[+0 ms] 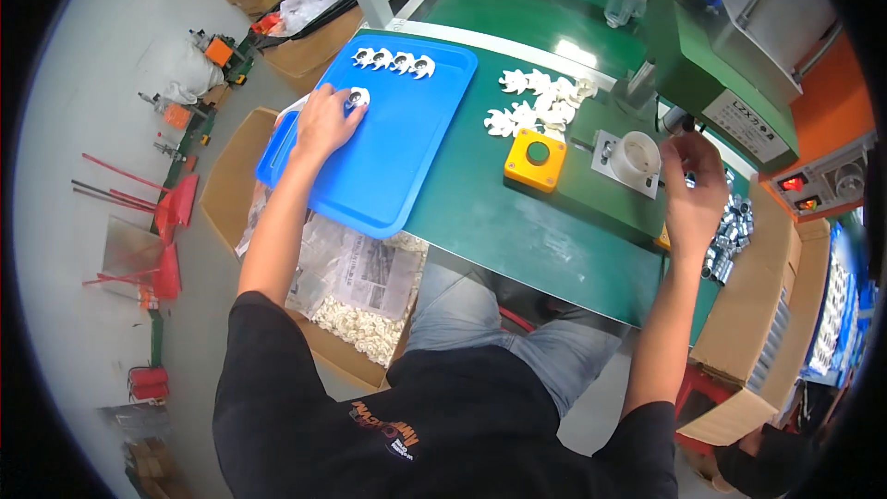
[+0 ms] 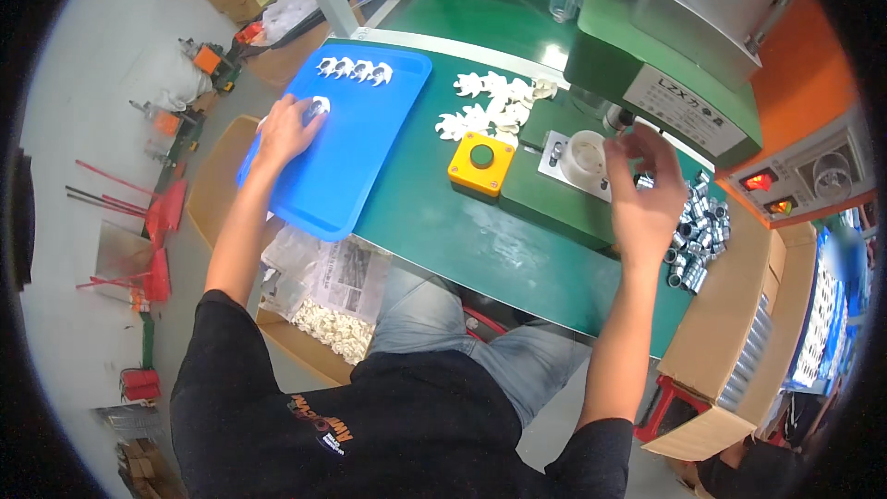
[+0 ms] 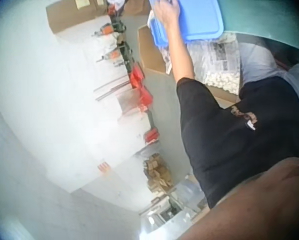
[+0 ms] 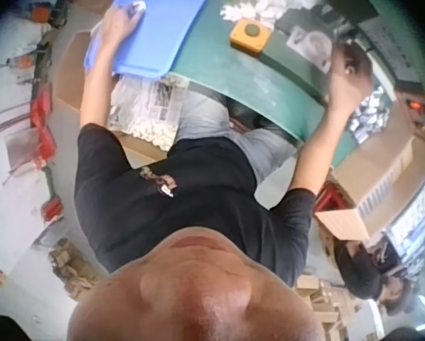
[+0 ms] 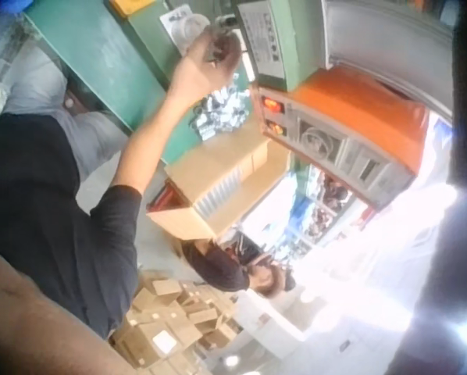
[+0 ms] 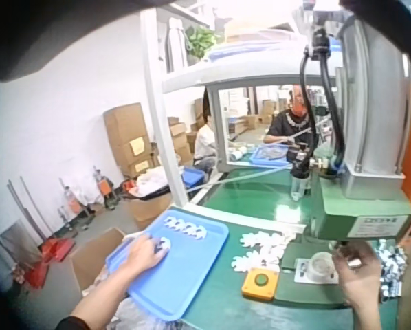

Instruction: Assembling small white plastic components using a pneumatic press machine at a factory workstation.

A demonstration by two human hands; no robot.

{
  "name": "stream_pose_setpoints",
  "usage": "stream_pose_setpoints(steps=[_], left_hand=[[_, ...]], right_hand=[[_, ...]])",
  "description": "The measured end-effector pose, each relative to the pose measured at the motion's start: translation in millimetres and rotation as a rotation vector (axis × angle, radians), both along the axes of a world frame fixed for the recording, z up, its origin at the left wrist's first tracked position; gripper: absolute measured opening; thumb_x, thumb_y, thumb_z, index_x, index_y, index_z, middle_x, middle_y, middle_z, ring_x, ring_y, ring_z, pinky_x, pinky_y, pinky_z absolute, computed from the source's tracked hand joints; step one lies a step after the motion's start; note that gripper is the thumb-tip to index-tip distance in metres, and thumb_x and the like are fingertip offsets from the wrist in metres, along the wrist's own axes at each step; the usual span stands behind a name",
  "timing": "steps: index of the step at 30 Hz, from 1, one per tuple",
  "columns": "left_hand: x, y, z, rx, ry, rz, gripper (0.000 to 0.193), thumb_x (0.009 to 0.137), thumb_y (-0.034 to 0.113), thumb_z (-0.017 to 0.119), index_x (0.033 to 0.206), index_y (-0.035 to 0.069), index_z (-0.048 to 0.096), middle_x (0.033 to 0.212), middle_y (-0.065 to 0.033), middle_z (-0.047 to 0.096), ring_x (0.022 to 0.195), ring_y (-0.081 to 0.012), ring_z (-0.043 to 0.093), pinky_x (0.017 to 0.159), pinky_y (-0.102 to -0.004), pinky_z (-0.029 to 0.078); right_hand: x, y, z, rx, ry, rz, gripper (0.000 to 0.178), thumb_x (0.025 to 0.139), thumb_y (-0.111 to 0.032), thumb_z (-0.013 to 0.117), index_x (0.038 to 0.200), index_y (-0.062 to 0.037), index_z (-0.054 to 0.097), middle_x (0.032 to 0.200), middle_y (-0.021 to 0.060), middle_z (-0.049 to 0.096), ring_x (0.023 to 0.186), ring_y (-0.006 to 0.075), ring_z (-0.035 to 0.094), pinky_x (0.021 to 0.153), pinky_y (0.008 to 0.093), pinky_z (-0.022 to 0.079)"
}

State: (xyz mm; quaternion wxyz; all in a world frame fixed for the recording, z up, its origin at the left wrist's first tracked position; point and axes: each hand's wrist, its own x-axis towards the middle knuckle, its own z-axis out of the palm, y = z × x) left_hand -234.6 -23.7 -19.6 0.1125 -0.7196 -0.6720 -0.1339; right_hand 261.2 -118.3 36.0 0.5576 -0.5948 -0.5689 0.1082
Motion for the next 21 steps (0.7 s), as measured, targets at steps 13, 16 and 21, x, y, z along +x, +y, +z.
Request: stream_pose_setpoints(steps=[13, 16, 21], left_hand=[[99, 50, -5, 0.073, -0.113, -0.419, 0.038, 0.086, 0.031, 0.079, 0.118, 0.010, 0.076, 0.101, -0.0152, 0.066, 0.101, -0.0346, 0.066, 0.088, -0.0458, 0.055], [104, 62, -5, 0.060, -0.125, -0.381, 0.037, 0.084, 0.028, 0.081, 0.117, 0.011, 0.076, 0.101, -0.0148, 0.066, 0.101, -0.0351, 0.066, 0.088, -0.0462, 0.055], [142, 63, 16, 0.184, -0.296, -0.523, 0.029, 0.081, 0.004, 0.066, 0.108, 0.005, 0.076, 0.101, -0.0142, 0.067, 0.101, -0.0345, 0.063, 0.089, -0.0437, 0.053]], right_hand=[[23, -53, -19, -0.056, 0.089, -0.005, 0.031, 0.093, -0.007, 0.074, 0.120, 0.0064, 0.067, 0.099, 0.0092, 0.072, 0.087, 0.0139, 0.064, 0.087, 0.0290, 0.052], [32, -74, -29, -0.050, 0.075, -0.028, 0.032, 0.093, -0.006, 0.073, 0.122, 0.0062, 0.066, 0.103, 0.0104, 0.072, 0.091, 0.0143, 0.063, 0.088, 0.0289, 0.051], [46, -105, -49, -0.027, -0.035, -0.178, 0.040, 0.093, -0.004, 0.072, 0.130, 0.0057, 0.062, 0.109, 0.0105, 0.070, 0.095, 0.0146, 0.061, 0.085, 0.0294, 0.050]])
